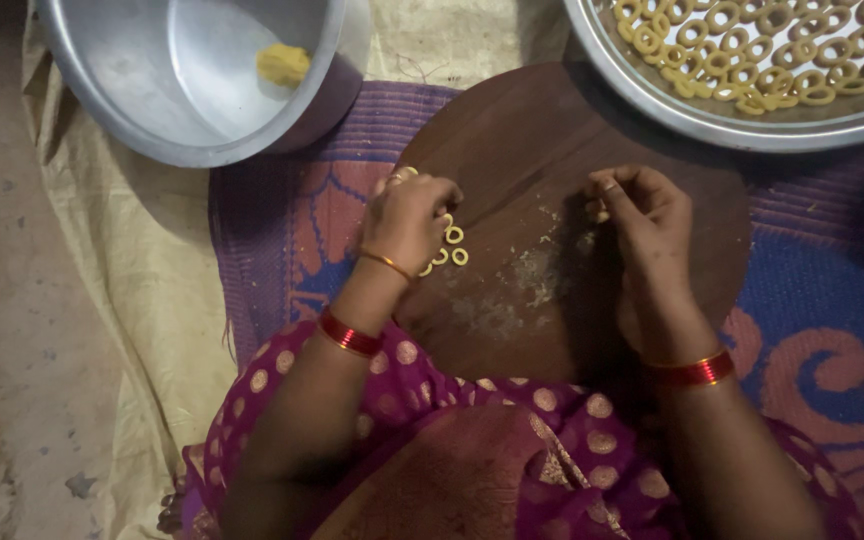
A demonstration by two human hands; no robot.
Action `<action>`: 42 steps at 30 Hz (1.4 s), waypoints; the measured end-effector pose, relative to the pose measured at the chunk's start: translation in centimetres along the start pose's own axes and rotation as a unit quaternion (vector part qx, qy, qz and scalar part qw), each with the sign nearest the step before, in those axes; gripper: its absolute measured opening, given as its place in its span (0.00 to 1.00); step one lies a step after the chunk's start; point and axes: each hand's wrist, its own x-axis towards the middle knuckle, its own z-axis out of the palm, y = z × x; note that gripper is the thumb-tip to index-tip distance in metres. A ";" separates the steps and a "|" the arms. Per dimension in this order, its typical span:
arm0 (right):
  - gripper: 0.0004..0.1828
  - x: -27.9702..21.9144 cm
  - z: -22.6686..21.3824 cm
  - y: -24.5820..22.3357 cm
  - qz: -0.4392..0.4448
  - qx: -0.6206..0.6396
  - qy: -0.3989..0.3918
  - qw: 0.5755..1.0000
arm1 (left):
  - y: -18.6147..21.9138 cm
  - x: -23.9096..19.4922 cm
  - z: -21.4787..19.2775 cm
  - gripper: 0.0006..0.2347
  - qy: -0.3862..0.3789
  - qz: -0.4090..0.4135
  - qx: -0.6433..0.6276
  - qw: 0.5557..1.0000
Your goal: The person rolls small pieces of dough into thin ropes on a wooden board, then joins the ends to form rings. The finished rings are placed into a large metal tray.
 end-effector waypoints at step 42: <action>0.06 4.4 -2.5 8.1 -0.031 0.033 -0.002 0.999 | 18.5 22.3 13.0 0.10 0.002 0.256 -0.027 0.966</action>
